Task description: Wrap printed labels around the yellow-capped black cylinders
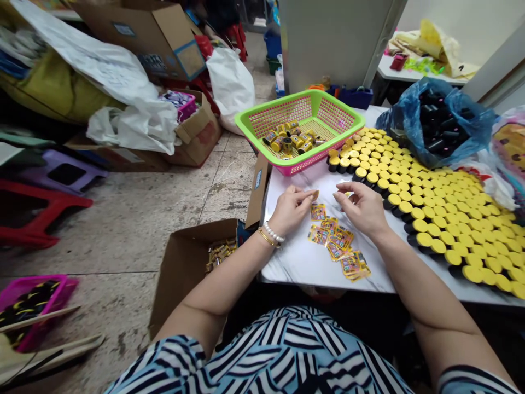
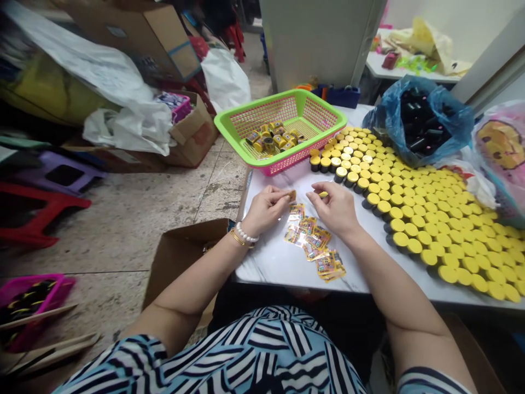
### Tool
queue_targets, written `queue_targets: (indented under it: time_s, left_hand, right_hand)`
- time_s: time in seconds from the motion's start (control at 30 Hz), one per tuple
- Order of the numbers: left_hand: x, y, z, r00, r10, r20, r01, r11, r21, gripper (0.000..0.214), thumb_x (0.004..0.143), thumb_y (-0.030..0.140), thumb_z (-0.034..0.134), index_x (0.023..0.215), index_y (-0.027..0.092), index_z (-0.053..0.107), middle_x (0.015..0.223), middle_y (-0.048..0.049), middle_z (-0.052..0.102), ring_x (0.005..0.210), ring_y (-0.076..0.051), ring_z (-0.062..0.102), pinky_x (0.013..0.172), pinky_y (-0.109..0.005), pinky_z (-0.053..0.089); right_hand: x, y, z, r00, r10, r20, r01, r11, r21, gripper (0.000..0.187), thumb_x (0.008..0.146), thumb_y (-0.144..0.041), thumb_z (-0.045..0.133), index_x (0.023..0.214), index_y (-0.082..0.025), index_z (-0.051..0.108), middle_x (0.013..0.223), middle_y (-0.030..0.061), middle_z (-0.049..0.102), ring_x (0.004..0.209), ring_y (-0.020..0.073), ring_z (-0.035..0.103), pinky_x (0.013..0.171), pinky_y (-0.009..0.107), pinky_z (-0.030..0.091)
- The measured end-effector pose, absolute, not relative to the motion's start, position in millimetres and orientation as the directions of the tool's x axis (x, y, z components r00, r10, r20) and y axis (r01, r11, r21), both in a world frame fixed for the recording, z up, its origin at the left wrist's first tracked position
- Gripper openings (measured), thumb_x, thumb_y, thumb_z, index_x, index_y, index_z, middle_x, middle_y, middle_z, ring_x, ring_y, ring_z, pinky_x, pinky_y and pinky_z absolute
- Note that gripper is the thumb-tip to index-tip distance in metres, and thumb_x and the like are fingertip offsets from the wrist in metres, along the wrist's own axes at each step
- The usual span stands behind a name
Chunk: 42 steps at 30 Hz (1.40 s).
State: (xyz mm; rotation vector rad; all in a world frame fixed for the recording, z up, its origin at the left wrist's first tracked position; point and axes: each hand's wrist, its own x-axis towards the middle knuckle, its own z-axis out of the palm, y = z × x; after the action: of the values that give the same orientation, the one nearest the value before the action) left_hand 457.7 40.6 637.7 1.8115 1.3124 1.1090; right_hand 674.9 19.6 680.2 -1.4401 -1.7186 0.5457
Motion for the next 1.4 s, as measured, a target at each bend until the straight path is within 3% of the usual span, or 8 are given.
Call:
queue_targets:
  time_s: [0.1,0.23,0.4,0.5,0.73,0.93,1.2,1.4]
  left_hand:
    - [459.3,40.0,645.3,0.152,0.979,0.134,0.132,-0.154,0.979,0.029,0.089,0.033,0.071,0.108,0.014,0.081,0.075,-0.0023,0.066,0.062,-0.011,0.053,0.058,-0.025,0.044]
    - [467.2,29.4,660.2,0.222,0.975,0.026,-0.103,-0.003,0.995,0.045,0.077,0.039,0.084,0.111,0.012,0.07,0.067,0.0036,0.06,0.047,-0.007,0.047,0.045,-0.021,0.036]
    - [467.0,6.9,678.3,0.063,0.997,0.054,-0.17,-0.042,0.985,0.042,0.076,0.04,0.087,0.104,0.017,0.064,0.079,0.0019,0.064,0.05,-0.005,0.05,0.046,-0.019,0.04]
    - [464.0,-8.0,686.4,0.043,0.999,0.029,-0.21,-0.019,0.978,0.035,0.084,0.048,0.08,0.09,0.016,0.066,0.068,0.0036,0.056,0.046,-0.004,0.042,0.043,-0.019,0.032]
    - [470.8,-20.5,690.0,0.055,0.997,0.051,-0.197,-0.039,0.98,0.041,0.087,0.053,0.077,0.093,0.014,0.079,0.065,0.0016,0.057,0.049,-0.005,0.04,0.047,-0.021,0.032]
    - [469.5,-14.4,684.5,0.019,0.992,0.127,-0.067,-0.126,0.99,0.037,0.089,0.05,0.075,0.094,0.015,0.084,0.077,-0.0053,0.069,0.065,-0.011,0.056,0.057,-0.023,0.044]
    - [463.9,-0.2,675.6,-0.004,0.994,0.107,-0.019,-0.107,0.994,0.022,0.074,0.034,0.089,0.087,0.017,0.085,0.093,-0.0092,0.076,0.082,-0.017,0.066,0.073,-0.028,0.054]
    - [462.6,4.7,682.1,0.034,0.998,0.043,-0.039,-0.042,0.998,0.024,0.076,0.036,0.087,0.084,0.014,0.081,0.069,-0.0036,0.071,0.053,-0.009,0.055,0.051,-0.022,0.043]
  right_hand:
    - [670.0,18.4,678.0,-0.054,0.987,0.148,0.465,0.156,-0.871,0.043,0.088,-0.052,0.072,0.115,-0.018,0.074,0.096,0.0067,0.077,0.061,0.0141,0.066,0.062,0.031,0.053]
    - [660.2,14.3,675.7,-0.209,0.971,-0.114,0.275,-0.053,-0.96,0.042,0.085,-0.058,0.073,0.092,-0.017,0.074,0.066,0.0011,0.07,0.049,0.0112,0.056,0.051,0.026,0.045]
    - [657.0,12.0,672.1,-0.113,0.989,-0.099,0.069,-0.092,-0.993,0.044,0.081,-0.061,0.077,0.074,-0.019,0.063,0.057,-0.003,0.061,0.045,0.0083,0.049,0.044,0.021,0.036]
    - [657.3,10.7,673.2,-0.039,0.997,-0.068,0.013,-0.068,-0.998,0.047,0.083,-0.065,0.074,0.076,-0.02,0.064,0.058,-0.0039,0.059,0.043,0.0068,0.044,0.041,0.021,0.032]
    - [653.4,5.6,674.3,-0.038,0.999,-0.001,0.072,0.002,-0.997,0.05,0.085,-0.069,0.071,0.074,-0.02,0.063,0.061,-0.0026,0.059,0.045,0.0081,0.047,0.042,0.022,0.036]
    - [651.6,0.6,674.5,-0.048,0.993,0.112,0.233,0.121,-0.965,0.048,0.093,-0.063,0.063,0.071,-0.02,0.062,0.063,-0.001,0.061,0.051,0.0109,0.049,0.048,0.026,0.039]
    - [643.7,-3.5,666.9,-0.17,0.884,0.435,0.567,0.449,-0.691,0.044,0.1,-0.048,0.06,0.064,-0.022,0.051,0.064,-0.001,0.052,0.061,0.0138,0.048,0.062,0.03,0.04]
    - [644.2,-0.1,664.0,-0.209,0.883,0.421,0.62,0.452,-0.641,0.046,0.103,-0.05,0.051,0.066,-0.023,0.053,0.062,-0.0003,0.051,0.061,0.0148,0.049,0.061,0.031,0.04]
